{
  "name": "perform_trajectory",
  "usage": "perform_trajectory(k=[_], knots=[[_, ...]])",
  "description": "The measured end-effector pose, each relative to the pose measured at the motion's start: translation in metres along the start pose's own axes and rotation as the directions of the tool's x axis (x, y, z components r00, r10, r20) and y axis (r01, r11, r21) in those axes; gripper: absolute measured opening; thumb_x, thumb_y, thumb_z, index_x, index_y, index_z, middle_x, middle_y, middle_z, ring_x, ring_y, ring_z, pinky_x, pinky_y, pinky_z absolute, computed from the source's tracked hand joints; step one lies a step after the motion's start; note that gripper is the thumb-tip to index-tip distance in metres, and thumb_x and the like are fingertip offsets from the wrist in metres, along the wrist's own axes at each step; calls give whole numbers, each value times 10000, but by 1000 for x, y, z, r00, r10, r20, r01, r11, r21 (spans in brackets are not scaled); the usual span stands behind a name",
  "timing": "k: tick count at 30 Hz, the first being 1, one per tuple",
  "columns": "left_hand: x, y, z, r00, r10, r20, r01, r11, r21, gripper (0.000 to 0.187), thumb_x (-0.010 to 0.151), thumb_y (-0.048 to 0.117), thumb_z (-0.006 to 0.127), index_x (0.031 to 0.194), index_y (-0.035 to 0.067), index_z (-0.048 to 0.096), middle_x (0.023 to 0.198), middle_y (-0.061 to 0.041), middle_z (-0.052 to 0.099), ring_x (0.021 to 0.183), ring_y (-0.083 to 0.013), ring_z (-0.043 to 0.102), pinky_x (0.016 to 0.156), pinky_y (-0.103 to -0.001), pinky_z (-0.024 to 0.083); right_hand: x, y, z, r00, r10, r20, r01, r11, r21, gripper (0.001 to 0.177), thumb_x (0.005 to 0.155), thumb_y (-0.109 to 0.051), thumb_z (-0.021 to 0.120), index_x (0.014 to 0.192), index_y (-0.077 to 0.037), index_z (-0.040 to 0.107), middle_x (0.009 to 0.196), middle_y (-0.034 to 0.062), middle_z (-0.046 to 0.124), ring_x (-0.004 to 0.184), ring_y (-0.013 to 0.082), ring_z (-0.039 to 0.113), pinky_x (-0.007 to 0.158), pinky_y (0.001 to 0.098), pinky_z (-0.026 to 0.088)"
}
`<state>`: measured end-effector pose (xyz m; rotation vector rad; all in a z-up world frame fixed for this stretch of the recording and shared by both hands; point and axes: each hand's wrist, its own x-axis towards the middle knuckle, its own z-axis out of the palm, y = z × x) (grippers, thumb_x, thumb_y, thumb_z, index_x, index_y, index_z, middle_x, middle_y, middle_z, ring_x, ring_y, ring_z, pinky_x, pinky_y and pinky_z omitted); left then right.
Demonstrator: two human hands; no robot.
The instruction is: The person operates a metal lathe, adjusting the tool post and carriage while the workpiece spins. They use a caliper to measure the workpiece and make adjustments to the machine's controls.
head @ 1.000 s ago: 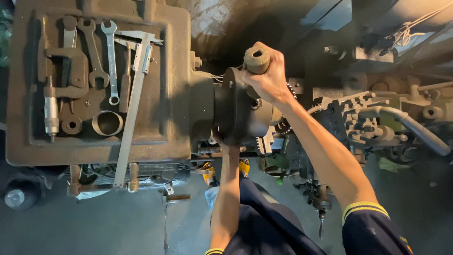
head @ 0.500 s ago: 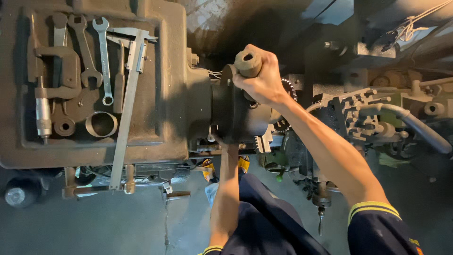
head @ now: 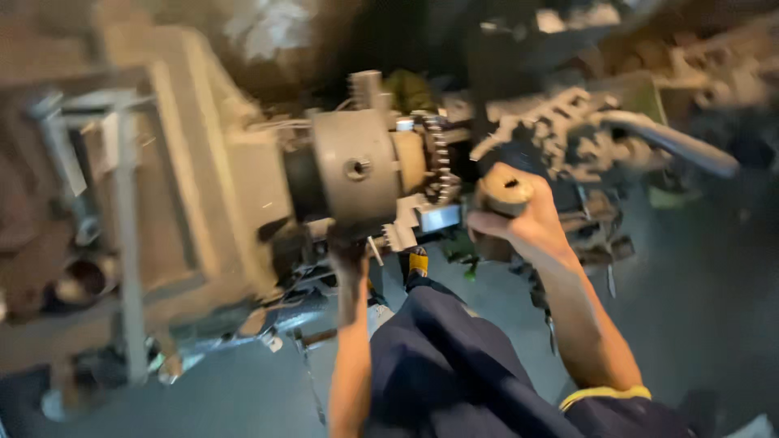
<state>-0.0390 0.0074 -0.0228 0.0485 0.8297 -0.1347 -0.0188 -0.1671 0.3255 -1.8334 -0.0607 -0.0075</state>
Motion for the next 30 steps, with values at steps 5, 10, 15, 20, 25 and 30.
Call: perform_trajectory(k=[5, 10, 15, 20, 25, 30], knots=[[-26, 4, -119, 987, 6, -162, 57, 923, 380, 276, 913, 350, 652, 1104, 153, 679, 1172, -131, 650, 1097, -349, 609, 943, -693, 442, -180, 156, -70, 405, 882, -239, -614, 456, 644, 325, 789, -138, 667, 982, 58, 494, 745, 268, 573, 590, 364, 625, 539, 476, 548], [-77, 17, -159, 953, 157, -258, 123, 577, 807, 245, 953, 222, 579, 1078, 12, 598, 983, -177, 666, 870, -289, 655, 713, -448, 548, -262, 177, -118, 183, 955, -234, -776, 286, 562, 200, 858, -120, 662, 966, 21, 572, 815, 176, 615, 633, 253, 600, 539, 391, 516], [-108, -10, -166, 920, 308, -241, 157, 274, 949, 301, 982, 214, 537, 1072, -67, 602, 1010, -244, 666, 827, -326, 674, 703, -432, 594, -298, 295, -201, 424, 782, -458, -891, 449, -58, 380, 714, -404, 687, 836, -56, 596, 825, 94, 648, 706, 196, 567, 632, 369, 417], [-165, -68, -187, 820, 429, -379, 364, 120, 923, 365, 913, 186, 559, 1101, -119, 627, 990, -253, 682, 813, -334, 675, 726, -427, 579, -228, 352, -268, 706, 596, -383, -707, 628, -324, 681, 845, -233, 554, 1474, -106, 328, 1075, 252, 573, 965, 443, 571, 786, 492, 437], [-199, -107, -207, 812, 494, -310, 435, -158, 887, 304, 902, 292, 597, 1006, 38, 727, 919, -94, 768, 799, -174, 702, 686, -317, 556, -159, 386, -289, 942, 185, -282, -334, 614, -715, 534, 803, -245, 704, 1213, 35, 506, 924, 304, 571, 830, 501, 570, 693, 551, 455], [-249, -115, -211, 756, 559, -340, 417, -12, 909, 323, 947, 273, 543, 1126, 39, 676, 1023, -65, 746, 902, -168, 703, 796, -338, 584, -137, 386, -280, 928, 289, -236, -313, 259, -914, 410, 829, -425, 731, 893, -21, 704, 931, 198, 637, 858, 401, 641, 666, 495, 533]])
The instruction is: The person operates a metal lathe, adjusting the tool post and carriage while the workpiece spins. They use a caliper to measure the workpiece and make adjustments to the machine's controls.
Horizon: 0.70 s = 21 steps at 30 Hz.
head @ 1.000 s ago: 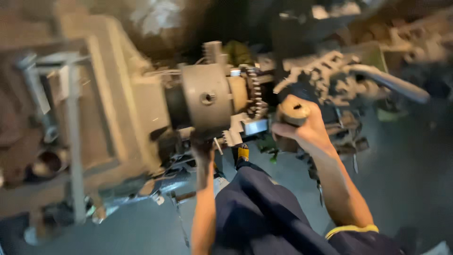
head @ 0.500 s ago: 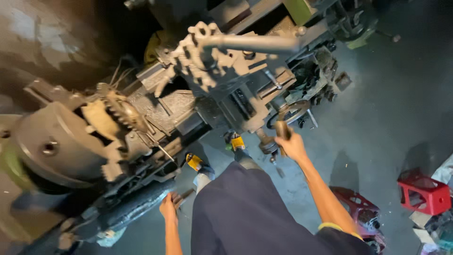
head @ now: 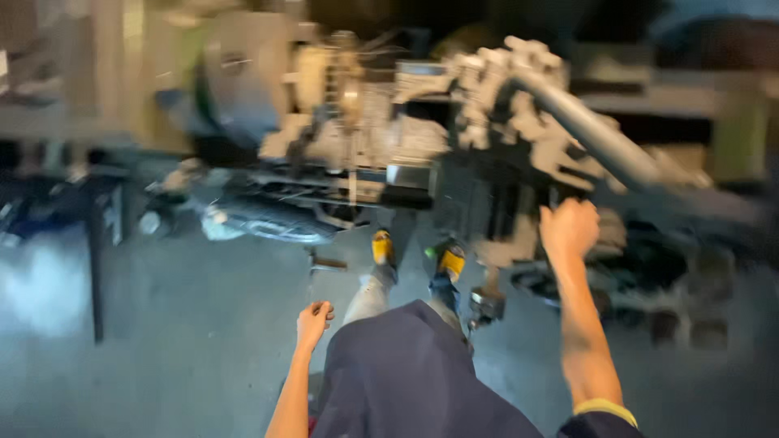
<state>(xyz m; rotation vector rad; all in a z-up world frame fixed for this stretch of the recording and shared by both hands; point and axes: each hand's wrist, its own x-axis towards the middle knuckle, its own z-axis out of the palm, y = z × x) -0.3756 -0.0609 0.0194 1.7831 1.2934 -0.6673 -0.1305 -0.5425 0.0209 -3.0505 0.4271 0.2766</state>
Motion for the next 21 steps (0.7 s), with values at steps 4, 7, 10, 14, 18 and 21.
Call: perform_trajectory(k=[4, 7, 10, 14, 18, 21], knots=[[0, -30, -20, 996, -21, -83, 16, 998, -65, 318, 920, 312, 578, 1027, 47, 717, 881, -95, 760, 784, -181, 718, 660, -313, 586, -17, 14, 10, 1000, -23, 7, 23, 1000, -10, 548, 875, -471, 712, 1088, 25, 622, 1017, 250, 624, 959, 439, 608, 748, 524, 507], [5, -55, -22, 990, -123, -66, 119, 990, -71, 333, 959, 308, 548, 1042, 41, 729, 862, -115, 751, 788, -211, 700, 721, -336, 599, -35, 18, 16, 999, 10, -48, -9, 1000, 22, 632, 861, -420, 721, 1283, 33, 596, 1161, 299, 566, 1055, 479, 530, 817, 570, 440], [10, -72, -17, 985, -170, -34, 165, 981, -104, 332, 961, 298, 546, 1075, 42, 724, 893, -112, 758, 794, -212, 708, 716, -338, 599, -58, 10, 17, 983, -14, -185, 43, 987, 155, 563, 871, -337, 727, 1294, 15, 606, 1190, 275, 566, 1060, 453, 520, 861, 546, 420], [27, -80, -10, 989, -148, -3, 144, 969, -202, 300, 961, 254, 586, 1074, 15, 729, 821, -146, 754, 726, -221, 706, 638, -340, 603, -88, -114, -117, 940, -204, -274, 336, 698, 633, 358, 937, -188, 655, 1239, 5, 640, 1205, 167, 639, 1098, 301, 607, 914, 437, 496], [67, -60, -25, 995, -102, -21, 97, 979, -181, 320, 952, 286, 561, 1069, 53, 745, 905, -121, 765, 815, -229, 719, 743, -359, 600, -41, -260, -224, 607, -476, -636, 794, 391, 465, 167, 1008, -33, 574, 1135, 59, 628, 1070, 193, 665, 972, 300, 654, 862, 365, 512], [98, -21, -55, 993, 28, -116, -65, 940, -334, 264, 786, 298, 562, 696, 76, 673, 668, -60, 649, 626, -179, 582, 613, -371, 445, 26, -367, -255, 438, -578, -689, 895, 356, 270, 128, 1024, 42, 541, 1148, 27, 568, 1045, 206, 582, 767, 311, 559, 715, 389, 428]])
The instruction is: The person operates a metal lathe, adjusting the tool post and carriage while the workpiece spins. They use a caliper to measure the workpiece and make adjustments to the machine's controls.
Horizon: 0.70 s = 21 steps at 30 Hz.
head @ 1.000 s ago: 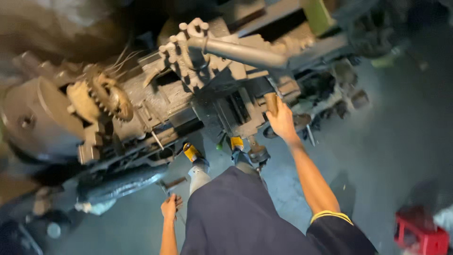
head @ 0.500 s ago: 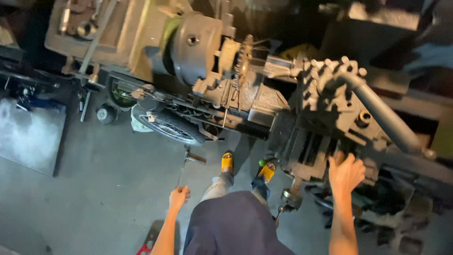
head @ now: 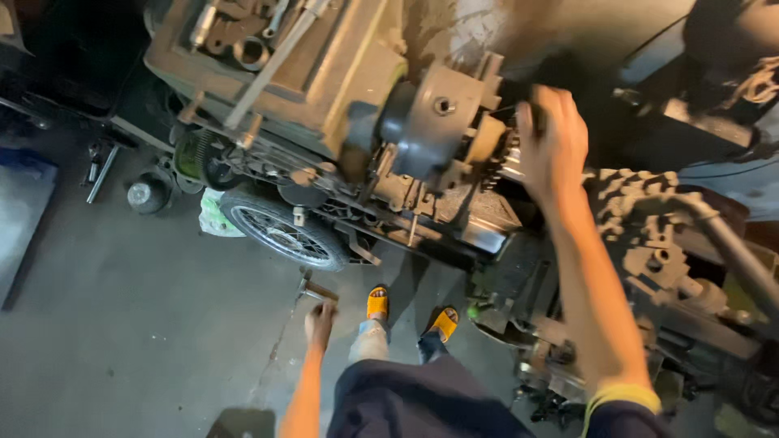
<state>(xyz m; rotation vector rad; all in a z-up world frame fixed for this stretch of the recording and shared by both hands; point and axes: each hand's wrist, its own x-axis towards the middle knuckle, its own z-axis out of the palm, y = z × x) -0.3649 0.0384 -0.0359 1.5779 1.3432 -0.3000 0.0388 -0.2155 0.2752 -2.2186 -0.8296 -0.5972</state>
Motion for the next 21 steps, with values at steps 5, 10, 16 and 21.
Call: perform_trajectory(k=[5, 10, 16, 21], knots=[[61, 85, -20, 997, 39, -69, -62, 930, -361, 498, 910, 552, 453, 936, 87, 629, 865, -65, 673, 545, -183, 510, 281, -328, 293, 91, 45, 101, 858, 170, 484, -13, 951, -310, 521, 1125, -346, 518, 1246, 161, 523, 1080, 343, 532, 970, 530, 519, 751, 561, 430], [99, 129, -40, 974, 226, 26, -179, 834, -522, 456, 937, 486, 456, 1095, 83, 601, 983, -84, 631, 848, -164, 584, 707, -307, 506, 95, 32, 118, 812, 308, 496, -171, 938, -303, 434, 971, -149, 639, 1323, 43, 476, 1224, 323, 526, 1052, 531, 514, 780, 589, 444], [108, 145, -50, 974, 214, 73, -105, 714, -692, 612, 977, 402, 591, 1275, -124, 497, 1254, -365, 511, 1142, -452, 556, 882, -535, 522, 33, 6, 117, 905, 328, 271, -149, 841, -520, 588, 900, -375, 662, 1317, -27, 436, 1181, 227, 505, 1058, 428, 532, 798, 514, 486], [108, 145, -57, 927, 329, 182, -57, 601, -797, 525, 958, 373, 653, 1132, -119, 585, 1080, -314, 634, 958, -431, 668, 818, -569, 564, -30, -36, 97, 997, 47, 62, 20, 621, -784, 847, 806, -638, 765, 1349, -92, 408, 1192, 120, 486, 1097, 311, 571, 848, 401, 548]])
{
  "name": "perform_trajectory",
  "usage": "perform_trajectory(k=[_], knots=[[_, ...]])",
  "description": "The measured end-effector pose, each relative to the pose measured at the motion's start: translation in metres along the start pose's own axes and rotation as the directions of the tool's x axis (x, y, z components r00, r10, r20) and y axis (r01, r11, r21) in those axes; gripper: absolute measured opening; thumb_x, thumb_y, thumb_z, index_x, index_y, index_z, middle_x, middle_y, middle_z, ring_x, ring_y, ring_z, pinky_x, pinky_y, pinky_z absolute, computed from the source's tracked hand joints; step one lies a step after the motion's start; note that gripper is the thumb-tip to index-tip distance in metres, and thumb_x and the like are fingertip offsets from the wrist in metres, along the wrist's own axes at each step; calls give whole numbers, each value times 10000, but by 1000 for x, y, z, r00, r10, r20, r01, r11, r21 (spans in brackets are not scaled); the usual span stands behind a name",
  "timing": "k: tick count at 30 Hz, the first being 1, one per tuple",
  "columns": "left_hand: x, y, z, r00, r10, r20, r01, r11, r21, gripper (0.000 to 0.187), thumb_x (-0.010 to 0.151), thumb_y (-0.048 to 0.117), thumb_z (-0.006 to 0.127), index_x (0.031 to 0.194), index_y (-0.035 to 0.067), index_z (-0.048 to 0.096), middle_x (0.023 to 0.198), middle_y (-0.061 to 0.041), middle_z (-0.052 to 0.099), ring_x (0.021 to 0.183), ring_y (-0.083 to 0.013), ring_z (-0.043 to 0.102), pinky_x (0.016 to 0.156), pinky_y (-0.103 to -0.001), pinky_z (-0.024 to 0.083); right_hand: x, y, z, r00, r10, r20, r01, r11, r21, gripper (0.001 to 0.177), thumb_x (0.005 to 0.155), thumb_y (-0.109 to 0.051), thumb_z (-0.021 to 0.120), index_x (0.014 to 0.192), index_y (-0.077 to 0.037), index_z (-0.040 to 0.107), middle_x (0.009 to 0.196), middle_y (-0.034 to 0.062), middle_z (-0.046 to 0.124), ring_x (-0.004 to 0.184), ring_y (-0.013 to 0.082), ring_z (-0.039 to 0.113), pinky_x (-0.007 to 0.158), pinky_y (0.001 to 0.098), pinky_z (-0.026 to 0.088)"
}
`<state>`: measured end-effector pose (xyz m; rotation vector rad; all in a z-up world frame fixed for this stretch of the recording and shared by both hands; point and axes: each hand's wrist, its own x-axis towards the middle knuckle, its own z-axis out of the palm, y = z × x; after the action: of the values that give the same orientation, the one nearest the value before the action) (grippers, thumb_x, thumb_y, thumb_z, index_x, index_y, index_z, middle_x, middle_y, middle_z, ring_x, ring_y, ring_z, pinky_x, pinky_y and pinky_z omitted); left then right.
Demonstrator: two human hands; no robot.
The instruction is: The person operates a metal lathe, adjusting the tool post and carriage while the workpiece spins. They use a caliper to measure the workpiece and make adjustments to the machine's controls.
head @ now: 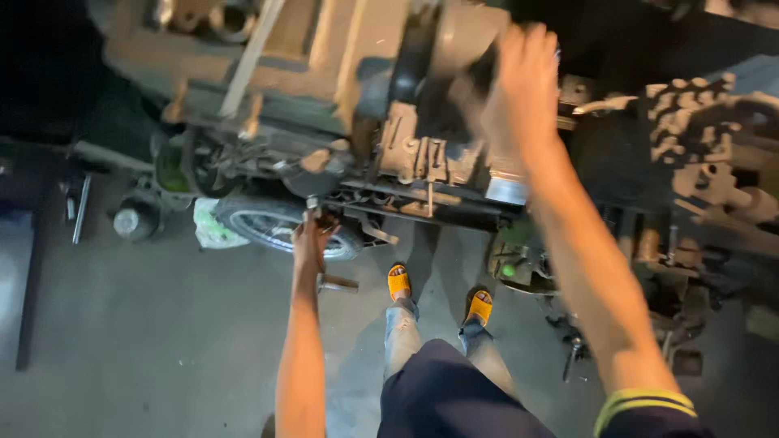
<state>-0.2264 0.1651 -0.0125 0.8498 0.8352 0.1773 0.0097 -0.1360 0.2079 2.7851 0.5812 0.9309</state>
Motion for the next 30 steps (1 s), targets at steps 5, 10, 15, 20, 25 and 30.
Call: perform_trajectory(k=[5, 10, 15, 20, 25, 30], knots=[[9, -15, 9, 995, 94, 23, -94, 995, -18, 358, 1008, 235, 592, 1112, -107, 578, 1026, -254, 668, 912, -356, 700, 904, -564, 549, -167, -40, -41, 955, -221, 195, 72, 816, 573, 402, 680, -520, 690, 1016, -307, 632, 803, -14, 501, 789, 232, 559, 688, 407, 478], [22, -41, 61, 993, 118, -29, -112, 980, 162, 396, 1038, 287, 567, 1206, -71, 592, 1211, -302, 586, 1100, -416, 618, 970, -560, 487, -299, 66, -97, 539, -207, 816, -661, 496, 563, 337, 937, -314, 600, 1179, -80, 606, 1119, 136, 668, 1053, 320, 618, 901, 414, 475], [-43, -88, 105, 963, 191, -188, -153, 968, 201, 541, 1031, 402, 594, 1195, -113, 571, 1169, -331, 586, 1069, -458, 618, 916, -606, 522, -446, 209, -64, 554, 108, 826, -754, 487, 441, 244, 849, -247, 703, 1068, -147, 739, 1061, 74, 751, 986, 262, 705, 890, 364, 542], [-214, -260, 151, 933, -161, -322, 359, 484, 798, 661, 949, 533, 329, 775, 59, 755, 746, -129, 726, 715, -219, 668, 698, -347, 479, -548, 343, -25, 162, 875, 456, -861, -100, 498, 113, 1015, 14, 541, 1085, 17, 629, 1003, 165, 659, 863, 218, 671, 694, 288, 593], [-357, -350, 174, 985, -141, -100, 156, 482, 862, 497, 950, 448, 370, 1031, 107, 722, 963, -61, 764, 906, -163, 703, 800, -300, 499, -653, 363, 19, -233, 684, 691, -958, -282, -44, 434, 1008, -430, 591, 949, -4, 652, 898, 152, 676, 751, 286, 652, 605, 427, 490], [-396, -371, 193, 989, -50, -143, 149, 484, 862, 453, 963, 397, 407, 1178, 104, 678, 1082, -57, 710, 1067, -174, 673, 857, -333, 485, -667, 319, 16, -302, 112, 947, -724, -673, -151, 522, 1080, -358, 352, 1148, 134, 512, 1104, 245, 629, 779, 459, 664, 676, 474, 577]])
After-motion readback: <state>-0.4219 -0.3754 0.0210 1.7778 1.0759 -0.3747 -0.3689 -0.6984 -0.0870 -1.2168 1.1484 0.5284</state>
